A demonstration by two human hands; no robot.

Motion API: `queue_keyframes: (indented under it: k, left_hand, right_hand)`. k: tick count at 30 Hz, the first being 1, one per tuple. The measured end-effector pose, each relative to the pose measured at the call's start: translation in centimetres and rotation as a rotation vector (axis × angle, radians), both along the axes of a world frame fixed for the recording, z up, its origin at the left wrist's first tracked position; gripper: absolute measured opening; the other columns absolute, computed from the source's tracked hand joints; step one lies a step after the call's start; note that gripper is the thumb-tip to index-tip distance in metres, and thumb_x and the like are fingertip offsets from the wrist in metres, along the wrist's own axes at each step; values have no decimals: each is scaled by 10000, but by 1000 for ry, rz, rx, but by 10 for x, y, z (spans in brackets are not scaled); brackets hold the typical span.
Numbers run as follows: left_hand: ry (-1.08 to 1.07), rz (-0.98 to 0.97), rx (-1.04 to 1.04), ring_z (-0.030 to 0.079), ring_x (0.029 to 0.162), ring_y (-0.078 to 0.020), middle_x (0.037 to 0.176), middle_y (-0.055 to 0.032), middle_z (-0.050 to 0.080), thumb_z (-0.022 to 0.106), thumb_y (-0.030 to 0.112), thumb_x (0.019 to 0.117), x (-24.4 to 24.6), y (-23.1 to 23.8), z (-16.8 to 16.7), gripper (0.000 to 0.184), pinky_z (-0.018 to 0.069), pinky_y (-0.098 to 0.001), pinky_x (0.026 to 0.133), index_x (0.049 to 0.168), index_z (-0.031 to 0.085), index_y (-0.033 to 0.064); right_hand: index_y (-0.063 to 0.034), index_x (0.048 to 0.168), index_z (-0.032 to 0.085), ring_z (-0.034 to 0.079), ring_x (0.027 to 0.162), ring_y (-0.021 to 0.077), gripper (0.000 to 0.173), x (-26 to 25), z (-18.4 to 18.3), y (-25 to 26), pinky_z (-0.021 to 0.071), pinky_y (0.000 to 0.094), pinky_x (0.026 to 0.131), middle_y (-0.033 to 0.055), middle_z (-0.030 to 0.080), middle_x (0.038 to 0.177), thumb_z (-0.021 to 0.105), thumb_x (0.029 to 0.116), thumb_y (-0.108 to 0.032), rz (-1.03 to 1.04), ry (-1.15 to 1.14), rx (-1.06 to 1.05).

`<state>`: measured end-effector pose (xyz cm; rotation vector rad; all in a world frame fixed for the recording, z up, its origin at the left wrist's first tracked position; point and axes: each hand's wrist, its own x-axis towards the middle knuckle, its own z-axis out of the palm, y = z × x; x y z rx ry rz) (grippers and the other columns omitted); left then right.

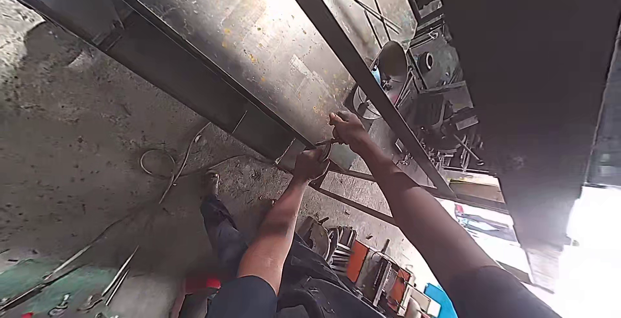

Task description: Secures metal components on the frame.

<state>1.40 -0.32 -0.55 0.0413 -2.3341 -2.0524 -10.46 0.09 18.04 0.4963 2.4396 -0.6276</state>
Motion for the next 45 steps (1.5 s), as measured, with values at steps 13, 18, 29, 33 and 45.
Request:
queue_keyframes:
  k: [13,18,29,33,45]
  left_hand:
    - [130,-84,33,618,562,-218,618,-66,608,686,258,844,-1,0,-22,245,514,-458,525,707,629,62]
    - [103,-208,93,674,635,-238,674,-96,668,702,265,858,-12,-7,-27,243,559,-499,617,766,676,41]
    - [187,-144,116,603,550,-175,602,-50,600,668,239,865,-9,-3,-29,244,518,-423,531,700,625,64]
    - [277,-156,103,582,502,-171,550,-62,572,679,212,854,-14,-14,-32,278,494,-397,495,646,604,43]
    - [65,-176,129,709,707,-279,763,-145,718,687,254,864,-10,-31,-11,267,579,-535,675,909,752,-1]
  right_hand:
    - [-164,822,496,391,415,34,371,23,-33,18,375,175,420,-58,408,549,287,1127,-192,-654,501,-615]
    - [-192,1309,690,354,1500,293,525,21,-28,134,320,504,1220,83,482,1556,748,872,-477,1018,363,174]
    - [-166,1137,650,671,683,305,421,54,-21,116,538,544,577,99,671,792,538,1023,-555,678,221,323]
    - [35,1417,541,608,1251,268,626,-12,18,41,432,412,1118,198,633,1350,782,840,38,657,-223,-51]
    - [-228,1278,567,643,821,114,225,68,-70,19,550,314,737,2,674,996,573,1057,-273,-433,389,-421]
